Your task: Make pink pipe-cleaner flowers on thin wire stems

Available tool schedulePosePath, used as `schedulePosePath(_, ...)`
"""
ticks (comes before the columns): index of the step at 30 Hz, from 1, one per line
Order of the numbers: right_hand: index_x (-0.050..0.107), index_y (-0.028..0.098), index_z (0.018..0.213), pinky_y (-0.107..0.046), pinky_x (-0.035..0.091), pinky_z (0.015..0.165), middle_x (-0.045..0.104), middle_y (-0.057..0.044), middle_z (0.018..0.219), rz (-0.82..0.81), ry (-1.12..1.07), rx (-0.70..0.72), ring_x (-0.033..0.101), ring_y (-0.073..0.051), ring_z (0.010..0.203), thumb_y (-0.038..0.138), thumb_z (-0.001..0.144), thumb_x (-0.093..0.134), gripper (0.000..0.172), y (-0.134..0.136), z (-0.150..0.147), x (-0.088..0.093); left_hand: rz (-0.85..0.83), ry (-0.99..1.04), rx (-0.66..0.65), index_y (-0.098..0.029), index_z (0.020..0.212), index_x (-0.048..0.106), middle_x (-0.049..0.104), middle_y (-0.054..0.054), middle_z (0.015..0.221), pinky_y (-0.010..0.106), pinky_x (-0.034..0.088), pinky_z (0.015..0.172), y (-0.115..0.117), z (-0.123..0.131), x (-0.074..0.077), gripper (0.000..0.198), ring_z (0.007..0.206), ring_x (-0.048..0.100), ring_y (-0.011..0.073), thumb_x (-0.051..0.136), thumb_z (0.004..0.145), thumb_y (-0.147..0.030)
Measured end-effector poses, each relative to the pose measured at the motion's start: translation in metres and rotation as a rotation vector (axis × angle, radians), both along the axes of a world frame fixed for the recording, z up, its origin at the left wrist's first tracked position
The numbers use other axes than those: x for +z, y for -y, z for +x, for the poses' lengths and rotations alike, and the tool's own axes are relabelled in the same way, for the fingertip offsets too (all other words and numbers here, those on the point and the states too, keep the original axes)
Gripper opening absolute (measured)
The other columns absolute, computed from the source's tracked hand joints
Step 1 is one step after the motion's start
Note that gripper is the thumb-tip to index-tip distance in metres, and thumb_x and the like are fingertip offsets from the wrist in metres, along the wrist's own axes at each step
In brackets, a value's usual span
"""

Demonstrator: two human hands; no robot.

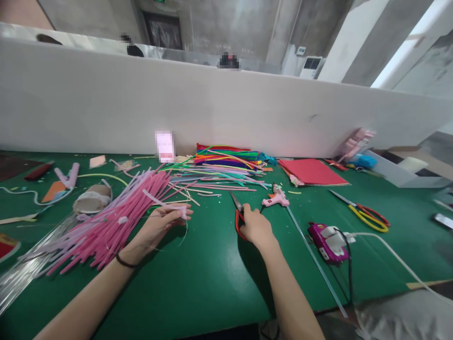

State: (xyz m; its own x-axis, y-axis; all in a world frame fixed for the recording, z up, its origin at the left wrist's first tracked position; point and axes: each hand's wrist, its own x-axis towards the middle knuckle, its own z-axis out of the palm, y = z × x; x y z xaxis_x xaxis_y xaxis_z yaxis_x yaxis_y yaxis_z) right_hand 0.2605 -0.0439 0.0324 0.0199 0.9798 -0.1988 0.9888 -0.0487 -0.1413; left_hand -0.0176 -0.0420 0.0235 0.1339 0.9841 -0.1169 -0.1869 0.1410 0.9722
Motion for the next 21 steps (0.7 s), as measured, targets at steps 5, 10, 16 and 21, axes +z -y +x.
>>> schedulePosePath(5,0.045,0.016,0.131,-0.027,0.036,0.061,0.068,-0.009,0.088,0.097,-0.144,-0.067,0.066,-0.026,0.082,0.025,0.072,0.066,0.063,-0.016,0.010,-0.009,-0.007,-0.014,-0.011,-0.014,0.098,0.074,0.075,0.012,0.093,0.029,0.053,0.072,-0.001,0.001,-0.003,0.032,0.079,0.069,0.0186,0.079,0.072,-0.033)
schedulePosePath(10,0.054,0.018,0.121,-0.025,0.039,0.057,0.063,0.000,0.068,0.199,-0.515,-0.161,0.062,-0.018,0.064,0.029,0.071,0.070,0.053,-0.021,-0.002,-0.018,0.007,-0.064,-0.005,-0.012,0.098,0.074,0.074,0.014,0.097,0.032,0.053,0.074,-0.001,0.005,-0.003,0.038,0.082,0.067,0.0194,0.079,0.071,-0.038)
schedulePosePath(16,0.058,0.019,0.103,-0.020,0.032,0.038,0.036,0.013,0.042,-0.129,-1.431,-0.072,0.038,-0.008,0.033,0.048,0.076,0.069,0.041,-0.005,-0.034,-0.014,0.034,-0.102,0.000,-0.012,0.102,0.073,0.074,0.014,0.097,0.023,0.041,0.049,-0.002,0.001,0.000,0.045,0.061,0.057,0.0117,0.081,0.067,-0.040)
schedulePosePath(21,0.053,0.021,0.094,-0.029,0.054,0.071,0.060,0.003,0.067,-0.077,-1.711,-0.143,0.068,-0.016,0.069,0.053,0.073,0.072,0.044,0.003,-0.051,-0.014,0.046,-0.137,-0.016,-0.013,0.104,0.072,0.074,0.014,0.096,0.025,0.046,0.057,-0.004,-0.001,-0.003,0.044,0.068,0.061,0.0146,0.080,0.069,-0.038)
